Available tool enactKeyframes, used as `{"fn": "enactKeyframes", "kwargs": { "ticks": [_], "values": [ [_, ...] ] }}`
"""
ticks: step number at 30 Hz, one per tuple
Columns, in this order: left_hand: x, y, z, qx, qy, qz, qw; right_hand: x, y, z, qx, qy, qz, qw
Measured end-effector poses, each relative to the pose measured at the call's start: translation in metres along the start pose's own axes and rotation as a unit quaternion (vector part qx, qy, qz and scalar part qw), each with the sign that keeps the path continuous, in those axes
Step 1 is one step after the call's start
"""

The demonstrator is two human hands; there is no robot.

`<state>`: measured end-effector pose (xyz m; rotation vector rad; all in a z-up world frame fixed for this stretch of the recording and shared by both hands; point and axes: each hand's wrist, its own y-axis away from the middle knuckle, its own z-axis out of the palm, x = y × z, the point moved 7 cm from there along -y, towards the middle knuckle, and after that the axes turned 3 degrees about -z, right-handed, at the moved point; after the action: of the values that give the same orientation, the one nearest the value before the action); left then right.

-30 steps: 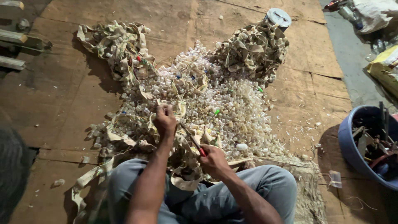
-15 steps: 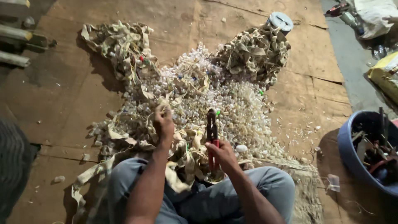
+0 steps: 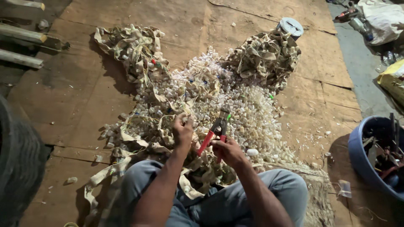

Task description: The person sits on the floor and uses red-handled pliers to cut plastic caps off a long strip of connected plastic items. The cut caps fall onto a large pile on the floor.

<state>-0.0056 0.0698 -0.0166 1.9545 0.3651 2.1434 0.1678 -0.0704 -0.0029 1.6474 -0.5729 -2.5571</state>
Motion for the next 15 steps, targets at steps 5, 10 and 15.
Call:
{"fn": "enactKeyframes", "kwargs": {
  "ticks": [5, 10, 15],
  "values": [
    [-0.021, -0.011, -0.015, -0.040, 0.144, -0.198, 0.969, 0.000, -0.003, -0.001, -0.017, -0.090, 0.046, 0.995],
    [-0.015, -0.010, -0.010, -0.135, 0.157, -0.176, 0.962, -0.035, 0.006, -0.003, 0.007, 0.000, 0.086, 0.996],
    [0.008, 0.005, 0.006, -0.259, 0.163, -0.102, 0.947, -0.062, 0.008, -0.040, 0.138, 0.408, 0.166, 0.887]
  ]
}}
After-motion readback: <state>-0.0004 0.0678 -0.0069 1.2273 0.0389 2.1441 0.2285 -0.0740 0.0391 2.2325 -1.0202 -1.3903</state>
